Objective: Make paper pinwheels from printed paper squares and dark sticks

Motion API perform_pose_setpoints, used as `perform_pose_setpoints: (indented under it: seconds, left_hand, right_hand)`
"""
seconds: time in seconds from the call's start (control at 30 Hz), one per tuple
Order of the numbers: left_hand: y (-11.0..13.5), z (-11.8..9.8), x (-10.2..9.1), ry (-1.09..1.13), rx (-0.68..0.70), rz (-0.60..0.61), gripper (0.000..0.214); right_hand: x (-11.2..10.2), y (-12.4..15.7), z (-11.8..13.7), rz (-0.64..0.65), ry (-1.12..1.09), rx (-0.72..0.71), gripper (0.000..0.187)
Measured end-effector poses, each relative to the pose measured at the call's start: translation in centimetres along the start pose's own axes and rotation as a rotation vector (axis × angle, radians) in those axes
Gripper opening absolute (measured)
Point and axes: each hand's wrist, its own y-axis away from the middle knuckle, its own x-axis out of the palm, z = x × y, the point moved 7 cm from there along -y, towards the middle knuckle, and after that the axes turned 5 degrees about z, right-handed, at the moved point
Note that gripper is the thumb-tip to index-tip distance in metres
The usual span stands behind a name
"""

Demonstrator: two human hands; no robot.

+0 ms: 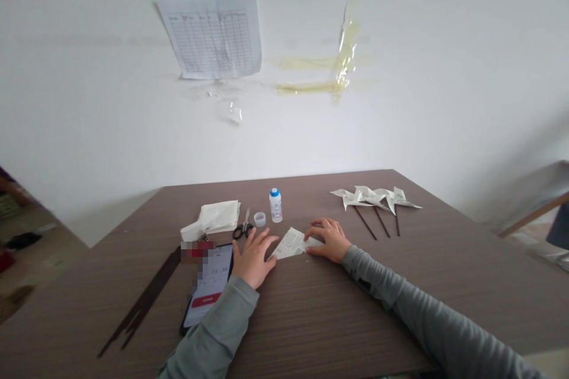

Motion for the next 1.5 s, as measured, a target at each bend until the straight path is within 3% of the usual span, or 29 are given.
perform_pose_setpoints:
  seconds: [0.27, 0.5, 0.67, 0.87, 1.1, 1.27, 1.5]
  left_hand:
    - [0.2, 2.0, -0.3, -0.046, -0.022, -0.028, 0.070]
    - [-0.1, 2.4, -1.0, -0.038, -0.036, 0.049, 0.075]
    - [-0.1, 2.8, -1.4, -0.042, -0.085, 0.006, 0.080]
    - [-0.2, -0.1, -0.8, 0.005, -0.003, -0.051, 0.077]
    - [-0.7, -4.5, 0.1, 0.002, 0.053, -0.044, 0.032]
    - [-1.1, -5.3, 0.1, 0.022, 0.022, -0.051, 0.020]
    - [-1.6, -4.9, 0.8, 0.043, 0.000, -0.072, 0.025]
  right_hand:
    - [-0.2, 0.2, 0.3, 0.004, -0.007, -0.013, 0.037]
    - [-0.2, 0.2, 0.3, 0.019, -0.009, 0.002, 0.038]
    - [-0.1, 0.1, 0.4, 0.016, -0.013, 0.007, 0.038]
    - [0.1, 0.4, 0.8, 0.008, -0.008, 0.030, 0.039]
    - [0.2, 0.9, 1.6, -0.011, -0.002, 0.043, 0.037]
    - [0.6, 1.0, 1.9, -0.035, 0.031, 0.067, 0.035]
    - [0.8, 0.8, 2.2, -0.054, 0.034, 0.106, 0.037]
